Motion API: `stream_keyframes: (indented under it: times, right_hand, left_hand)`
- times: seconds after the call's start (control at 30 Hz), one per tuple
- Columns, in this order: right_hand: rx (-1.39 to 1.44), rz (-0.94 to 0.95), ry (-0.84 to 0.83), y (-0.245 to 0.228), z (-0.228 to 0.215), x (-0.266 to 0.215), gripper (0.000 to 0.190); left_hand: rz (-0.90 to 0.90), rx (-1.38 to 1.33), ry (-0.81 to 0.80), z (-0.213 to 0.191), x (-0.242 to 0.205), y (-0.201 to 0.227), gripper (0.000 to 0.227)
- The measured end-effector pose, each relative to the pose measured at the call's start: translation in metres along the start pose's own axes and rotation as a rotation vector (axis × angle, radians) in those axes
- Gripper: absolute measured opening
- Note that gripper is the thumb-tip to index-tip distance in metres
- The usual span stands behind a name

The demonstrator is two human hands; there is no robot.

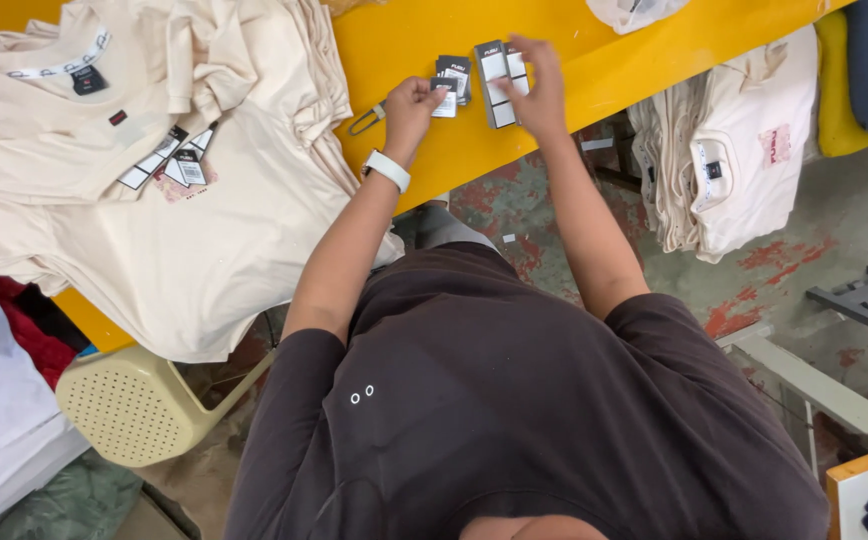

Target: Attaching brand and price tags to the neck area of t-shirts using a tagging tool at a factory workstation.

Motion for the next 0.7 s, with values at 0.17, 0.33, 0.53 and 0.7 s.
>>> stream_keyframes:
  times: [0.17,0.33,0.53,0.7]
  right_hand:
    - [-0.031,0.145,-0.143,0.087,0.016,0.011,0.061]
    - [0.020,0.065,-0.139,0.088,0.007,0.024,0.039]
    - [0.331,0.247,-0.204,0.110,0.004,0.033,0.020]
    - [0.503,0.334,-0.196,0.083,-0.012,0.047,0.023]
  left_hand:
    - [-0.209,-0.030,0.073,0.003,-0.019,0.032,0.024]
    - [-0.276,-0.107,0.066,0.013,-0.024,0.035,0.023]
    - [-0.222,-0.174,0.015,0.022,-0.022,0.030,0.018]
    - [-0.229,-0.242,-0.095,0.058,-0.029,0.055,0.031]
Point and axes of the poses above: each hand's wrist, its own x-axis towards the middle knuckle, its own z-axis out of the palm, y = z × x, the point moved 2 cm from there along x, towards the middle knuckle, and after that the axes turned 13 degrees about -x, right-handed, at the moved point
